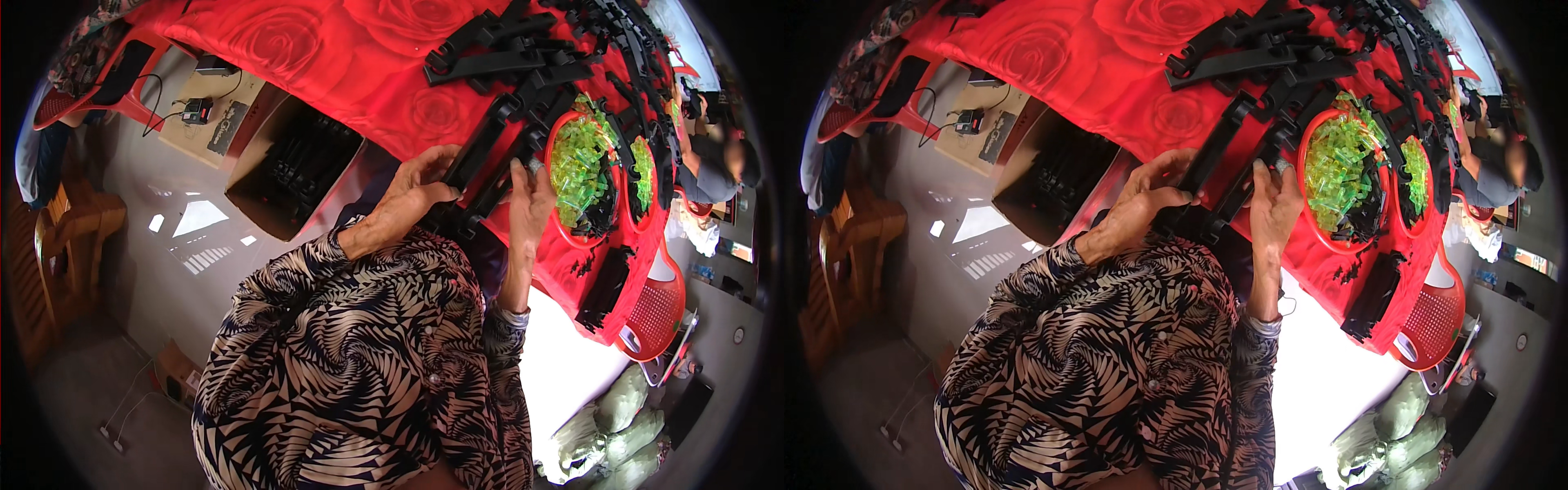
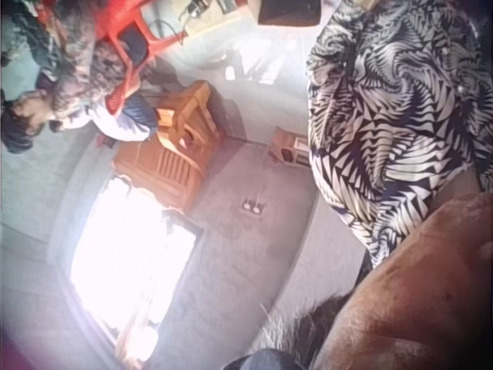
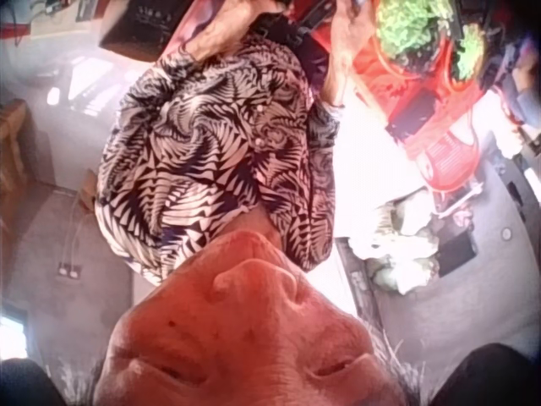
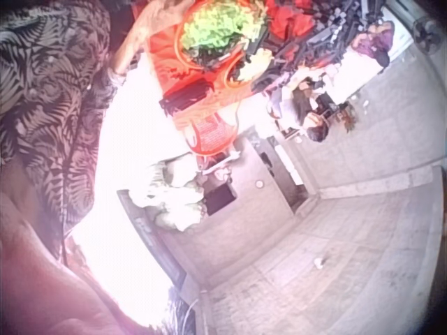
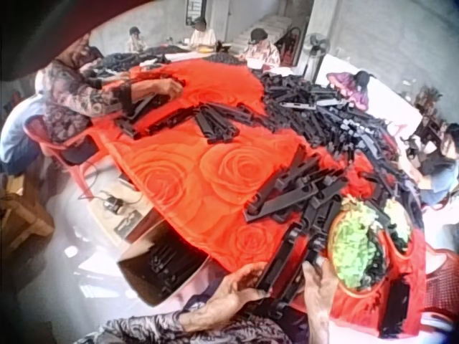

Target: Sorting and assembling black plastic components and placing them into a box at a manufacturing table.

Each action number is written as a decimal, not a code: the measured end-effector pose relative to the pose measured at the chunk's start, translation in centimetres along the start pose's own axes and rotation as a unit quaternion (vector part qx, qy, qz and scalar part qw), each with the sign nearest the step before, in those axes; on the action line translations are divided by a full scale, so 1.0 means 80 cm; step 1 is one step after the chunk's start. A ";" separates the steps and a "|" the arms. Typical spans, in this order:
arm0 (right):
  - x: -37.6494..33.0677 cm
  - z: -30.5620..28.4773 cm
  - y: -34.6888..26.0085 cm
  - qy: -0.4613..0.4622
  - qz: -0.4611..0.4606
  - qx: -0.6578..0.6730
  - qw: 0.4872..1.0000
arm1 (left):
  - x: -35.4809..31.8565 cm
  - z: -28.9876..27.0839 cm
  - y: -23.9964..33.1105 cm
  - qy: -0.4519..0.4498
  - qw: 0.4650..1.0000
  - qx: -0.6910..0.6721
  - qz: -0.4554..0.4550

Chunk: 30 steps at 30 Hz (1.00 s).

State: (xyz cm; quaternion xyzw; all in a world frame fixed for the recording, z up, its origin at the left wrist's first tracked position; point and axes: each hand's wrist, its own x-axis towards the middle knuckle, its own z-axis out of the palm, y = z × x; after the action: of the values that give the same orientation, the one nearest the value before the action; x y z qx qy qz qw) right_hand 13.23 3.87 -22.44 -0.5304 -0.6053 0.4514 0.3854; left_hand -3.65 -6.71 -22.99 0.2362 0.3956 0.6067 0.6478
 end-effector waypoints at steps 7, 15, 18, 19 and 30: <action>0.013 0.011 0.002 0.034 -0.124 -0.189 0.974 | 0.004 0.003 0.004 0.007 0.998 -0.060 -0.010; -0.069 0.027 -0.088 -0.063 -0.299 -0.224 0.925 | -0.016 -0.009 -0.008 0.081 0.996 0.000 0.050; -0.097 0.026 -0.106 -0.109 -0.185 -0.294 0.931 | -0.015 0.008 -0.020 0.051 0.993 0.055 0.086; -0.100 0.020 -0.097 -0.124 -0.143 -0.318 0.929 | -0.015 0.013 -0.027 0.027 0.996 0.040 0.076; -0.109 0.017 -0.071 -0.091 -0.170 -0.371 0.908 | -0.029 0.026 -0.039 0.028 0.995 0.072 0.056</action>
State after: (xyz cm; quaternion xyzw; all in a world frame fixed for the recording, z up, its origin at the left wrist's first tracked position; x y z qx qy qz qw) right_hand 11.49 -5.14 -17.29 -0.4807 -0.8425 0.1683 0.1753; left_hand -0.01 -9.12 -23.74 0.2870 0.4426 0.6184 0.5825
